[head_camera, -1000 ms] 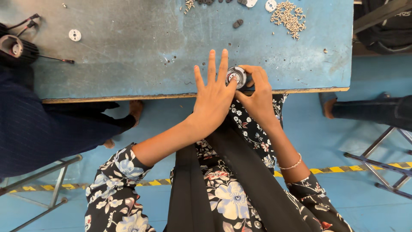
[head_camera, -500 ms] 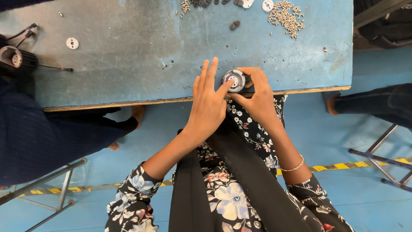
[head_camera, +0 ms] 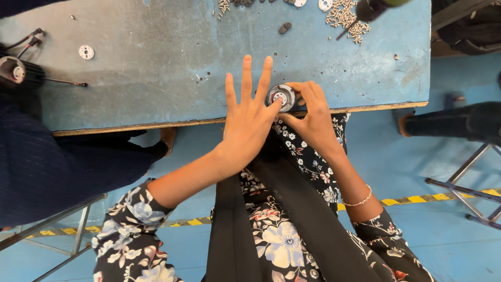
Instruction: The person assembles small electrical components on a blue table. They place a white disc onto a black cylindrical part, then use a green power drill to drive screws into the assembly. The person repeats this process with multiple components.
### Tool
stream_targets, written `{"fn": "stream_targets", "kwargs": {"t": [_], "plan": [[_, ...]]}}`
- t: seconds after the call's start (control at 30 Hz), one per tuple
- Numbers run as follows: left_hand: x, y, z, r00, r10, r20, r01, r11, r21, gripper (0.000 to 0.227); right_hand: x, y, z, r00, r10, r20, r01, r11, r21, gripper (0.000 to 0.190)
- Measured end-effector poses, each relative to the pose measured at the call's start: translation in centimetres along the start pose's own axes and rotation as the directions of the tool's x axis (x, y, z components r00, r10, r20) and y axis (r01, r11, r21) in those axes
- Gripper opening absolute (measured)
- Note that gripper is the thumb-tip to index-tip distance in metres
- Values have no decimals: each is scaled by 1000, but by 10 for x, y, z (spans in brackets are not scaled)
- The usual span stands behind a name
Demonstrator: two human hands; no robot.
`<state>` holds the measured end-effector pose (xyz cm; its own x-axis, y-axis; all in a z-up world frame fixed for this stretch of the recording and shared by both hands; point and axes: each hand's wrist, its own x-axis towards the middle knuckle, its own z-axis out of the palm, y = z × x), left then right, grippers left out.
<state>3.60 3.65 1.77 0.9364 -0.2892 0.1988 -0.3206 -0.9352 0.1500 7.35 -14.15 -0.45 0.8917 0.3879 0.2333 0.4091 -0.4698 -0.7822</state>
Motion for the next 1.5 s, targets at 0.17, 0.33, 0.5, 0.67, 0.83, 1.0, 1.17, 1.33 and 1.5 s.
{"fn": "stream_targets", "kwargs": {"t": [0.17,0.33,0.5,0.67,0.83,1.0,1.17,1.33,1.5], "plan": [[4,2,-1,999,21,26,-22,998,60,22,-1,2,2,1000,19,-12,-19,1000,3,52],[5,5,-4,997,76,8,-76,985,157,19,0,5,3,1000,21,-12,-21,1000,-5,51],[6,4,-4,991,106,81,-118,979,164,23,0,6,3,1000,19,-20,-18,1000,25,51],[-2,-9,-1,1000,-16,-17,10,958,-288,49,3,1,-3,992,110,-55,-106,991,78,53],[-16,-9,10,986,-162,-49,103,804,-586,54,4,0,-4,994,98,-50,-94,992,80,54],[-16,4,22,985,-143,-100,83,887,-454,47,4,3,-4,995,100,-25,-96,988,122,49],[-14,5,19,986,-114,-121,73,952,-298,39,4,2,-5,995,93,-24,-90,991,102,47],[-10,9,12,993,-59,-105,38,982,-186,41,5,5,-5,996,88,-10,-87,992,87,45],[-5,13,6,997,-32,-66,24,993,-120,45,9,30,-28,988,102,114,-135,931,339,36]]}}
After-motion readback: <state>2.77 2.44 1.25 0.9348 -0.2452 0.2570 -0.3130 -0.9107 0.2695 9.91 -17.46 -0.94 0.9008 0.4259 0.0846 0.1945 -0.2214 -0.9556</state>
